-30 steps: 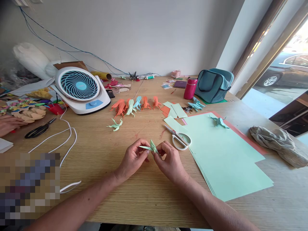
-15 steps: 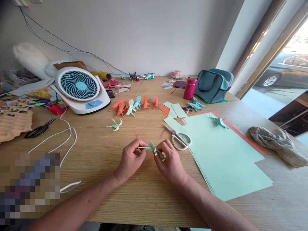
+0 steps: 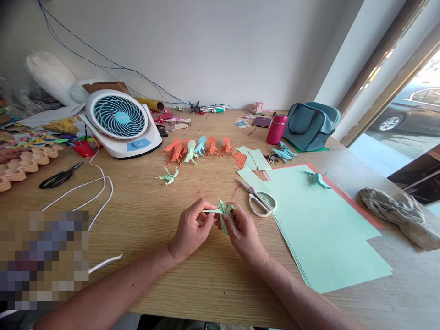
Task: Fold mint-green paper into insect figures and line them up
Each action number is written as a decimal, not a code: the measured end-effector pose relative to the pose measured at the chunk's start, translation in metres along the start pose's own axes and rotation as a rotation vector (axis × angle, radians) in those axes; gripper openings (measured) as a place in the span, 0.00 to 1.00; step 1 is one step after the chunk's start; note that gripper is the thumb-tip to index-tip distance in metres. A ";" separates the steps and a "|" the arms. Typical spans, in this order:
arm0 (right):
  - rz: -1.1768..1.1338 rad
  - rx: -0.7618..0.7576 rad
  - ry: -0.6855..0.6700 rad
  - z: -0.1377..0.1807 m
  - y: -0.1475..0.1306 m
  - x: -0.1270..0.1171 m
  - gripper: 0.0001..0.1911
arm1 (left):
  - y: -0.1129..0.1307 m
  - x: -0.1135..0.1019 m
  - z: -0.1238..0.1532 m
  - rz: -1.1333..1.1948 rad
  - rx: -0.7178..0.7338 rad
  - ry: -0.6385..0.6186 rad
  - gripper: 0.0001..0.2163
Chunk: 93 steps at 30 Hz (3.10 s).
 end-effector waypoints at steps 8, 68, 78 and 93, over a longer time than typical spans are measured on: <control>-0.035 0.039 -0.043 -0.001 -0.004 -0.001 0.11 | -0.004 0.000 0.000 0.011 -0.024 -0.014 0.07; 0.094 -0.007 0.061 0.003 -0.022 -0.008 0.14 | 0.010 -0.016 -0.008 -0.227 0.392 -0.016 0.09; 0.074 0.003 0.035 0.004 -0.026 -0.007 0.12 | 0.008 -0.015 -0.006 -0.245 0.414 -0.014 0.10; 0.034 0.054 0.005 0.004 -0.026 -0.007 0.15 | 0.009 -0.017 -0.009 -0.263 0.471 -0.053 0.09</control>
Point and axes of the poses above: each hand's wrist, its own z-axis away from the middle knuckle, its own x-axis out of the palm, y = z × x, the point moved 2 cm from there along -z, towards the middle knuckle, and after that the axes turned 4 degrees about x, right-handed, at the moved point
